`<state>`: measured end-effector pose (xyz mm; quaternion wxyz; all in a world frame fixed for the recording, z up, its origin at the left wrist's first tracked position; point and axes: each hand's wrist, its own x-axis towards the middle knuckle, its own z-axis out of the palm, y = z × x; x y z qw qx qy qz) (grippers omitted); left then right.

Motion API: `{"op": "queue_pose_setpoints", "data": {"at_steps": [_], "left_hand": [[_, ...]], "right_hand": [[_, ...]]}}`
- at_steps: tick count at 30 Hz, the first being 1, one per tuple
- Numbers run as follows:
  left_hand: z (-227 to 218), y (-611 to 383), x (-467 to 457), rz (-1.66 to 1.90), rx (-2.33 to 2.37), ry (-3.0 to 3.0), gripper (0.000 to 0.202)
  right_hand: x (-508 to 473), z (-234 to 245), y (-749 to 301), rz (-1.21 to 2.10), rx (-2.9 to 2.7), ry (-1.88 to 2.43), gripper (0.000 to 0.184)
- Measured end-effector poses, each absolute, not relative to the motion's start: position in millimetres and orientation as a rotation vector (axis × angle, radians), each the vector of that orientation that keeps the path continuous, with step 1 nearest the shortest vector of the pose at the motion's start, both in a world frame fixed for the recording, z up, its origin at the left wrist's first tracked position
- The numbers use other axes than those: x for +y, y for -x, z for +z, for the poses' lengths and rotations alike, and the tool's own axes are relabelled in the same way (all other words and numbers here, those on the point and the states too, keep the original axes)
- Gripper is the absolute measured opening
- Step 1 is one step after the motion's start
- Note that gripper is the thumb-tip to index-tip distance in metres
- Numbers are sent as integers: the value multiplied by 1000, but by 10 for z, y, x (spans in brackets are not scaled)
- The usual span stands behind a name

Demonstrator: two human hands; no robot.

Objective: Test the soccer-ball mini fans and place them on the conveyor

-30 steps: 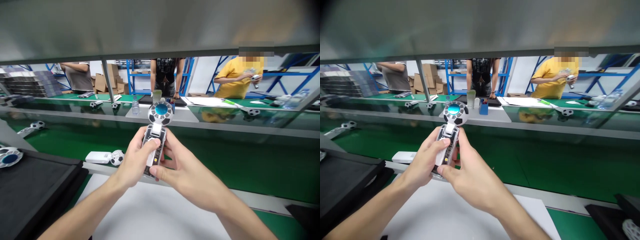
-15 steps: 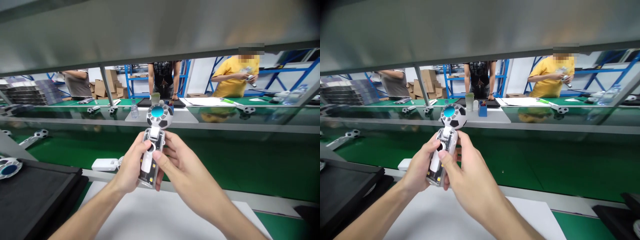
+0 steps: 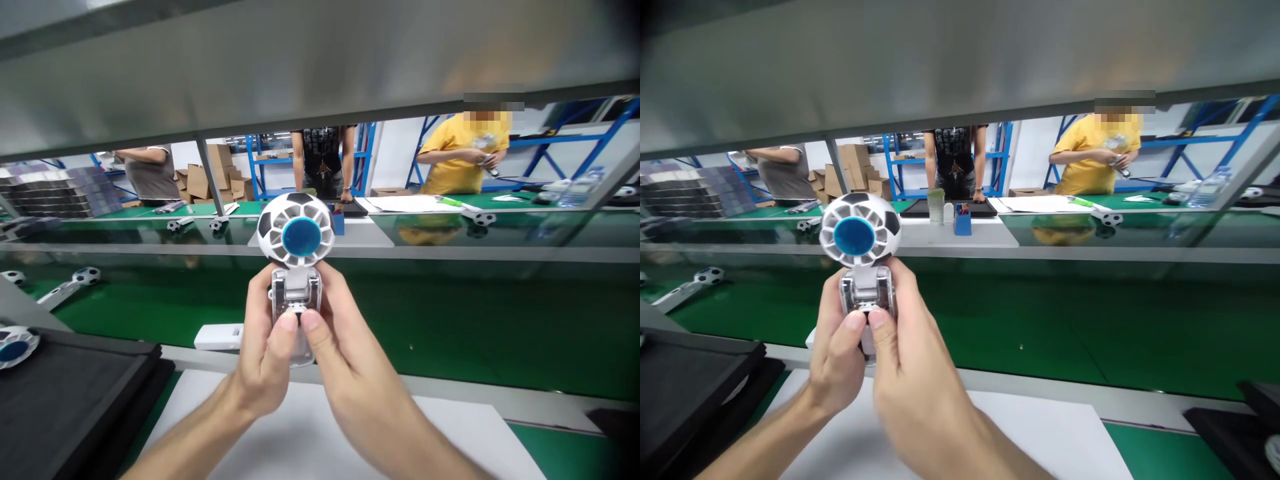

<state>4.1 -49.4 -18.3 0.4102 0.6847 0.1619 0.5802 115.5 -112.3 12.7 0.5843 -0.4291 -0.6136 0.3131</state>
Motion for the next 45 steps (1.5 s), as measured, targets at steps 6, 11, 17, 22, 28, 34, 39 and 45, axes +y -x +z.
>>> {"op": "queue_pose_setpoints", "data": {"at_steps": [6, 11, 17, 22, 28, 34, 39, 45], "left_hand": [[-190, -39, -559, 1582, 455, -1816, 33], [-163, -35, -599, 1641, 502, -1768, 34], [-151, -55, -554, 1573, 476, -1659, 32], [-27, -95, -506, 1289, 528, -1457, 29], [50, -83, -504, 963, 438, -1157, 32], [78, -65, -515, 808, 323, -967, 30], [91, -67, -503, 713, 340, -840, 34], [67, -31, -458, 647, 335, -828, 44]], "right_hand": [[-1126, 78, -1042, 638, -1453, 957, 40], [-1146, 116, -1059, 694, -1466, 927, 43], [-1125, 175, -1117, 765, -1474, 1001, 42], [-1103, 239, -1223, 914, -1433, 1073, 35], [-1129, 251, -1297, 1052, -1432, 1112, 40], [-1167, 265, -1288, 1086, -1455, 1121, 33], [-1155, 284, -1277, 1154, -1402, 1116, 25], [-1150, 300, -1279, 1220, -1376, 1033, 34]]}}
